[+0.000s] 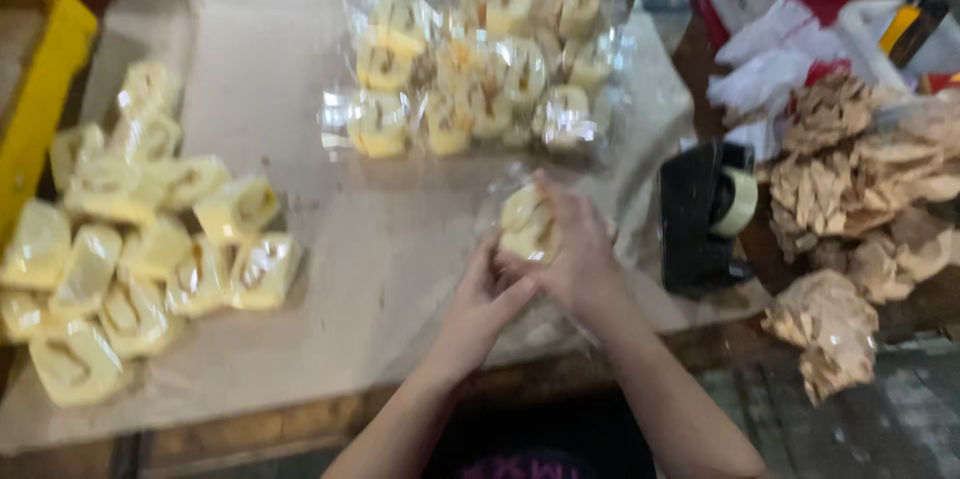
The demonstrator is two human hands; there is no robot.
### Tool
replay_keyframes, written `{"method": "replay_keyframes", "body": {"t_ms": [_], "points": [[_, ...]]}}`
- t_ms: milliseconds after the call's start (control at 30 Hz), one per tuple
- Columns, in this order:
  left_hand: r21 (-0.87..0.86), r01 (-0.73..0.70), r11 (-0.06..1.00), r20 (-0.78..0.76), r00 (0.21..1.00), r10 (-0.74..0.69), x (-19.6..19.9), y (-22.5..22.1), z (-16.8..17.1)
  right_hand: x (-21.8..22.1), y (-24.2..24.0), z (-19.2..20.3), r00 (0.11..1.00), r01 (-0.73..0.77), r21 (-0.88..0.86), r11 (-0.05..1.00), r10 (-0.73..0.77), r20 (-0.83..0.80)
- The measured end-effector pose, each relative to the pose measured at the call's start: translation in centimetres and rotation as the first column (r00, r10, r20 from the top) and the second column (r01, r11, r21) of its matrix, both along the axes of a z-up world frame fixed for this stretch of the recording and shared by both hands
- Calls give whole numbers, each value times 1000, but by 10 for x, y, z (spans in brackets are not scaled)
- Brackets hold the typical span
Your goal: The person wraps individual roll cake slices in plastic film and seals them using tape from a dispenser.
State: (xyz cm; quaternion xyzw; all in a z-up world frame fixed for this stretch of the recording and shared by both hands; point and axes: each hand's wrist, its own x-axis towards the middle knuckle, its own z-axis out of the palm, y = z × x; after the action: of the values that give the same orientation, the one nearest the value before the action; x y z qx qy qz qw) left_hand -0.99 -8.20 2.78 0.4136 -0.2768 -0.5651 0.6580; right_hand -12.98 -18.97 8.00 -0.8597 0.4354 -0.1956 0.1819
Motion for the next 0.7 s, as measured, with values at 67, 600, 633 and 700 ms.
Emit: {"method": "replay_keyframes", "body": {"t_ms": [67,600,633,700], "points": [[-89,-33,995,-206,978,14,-18,1,8,-17,26,2,994,-91,-33,995,92,55],[-239,-115,964,529,817,228,4,44,-54,-78,65,-96,777,-205,318,925,-43,628],[-225,-125,966,619,748,241,2,46,-57,-77,66,-95,734,-186,291,938,-64,676],[-212,-134,968,699,672,246,0,46,-59,-75,71,-86,785,-159,111,981,58,617]]}}
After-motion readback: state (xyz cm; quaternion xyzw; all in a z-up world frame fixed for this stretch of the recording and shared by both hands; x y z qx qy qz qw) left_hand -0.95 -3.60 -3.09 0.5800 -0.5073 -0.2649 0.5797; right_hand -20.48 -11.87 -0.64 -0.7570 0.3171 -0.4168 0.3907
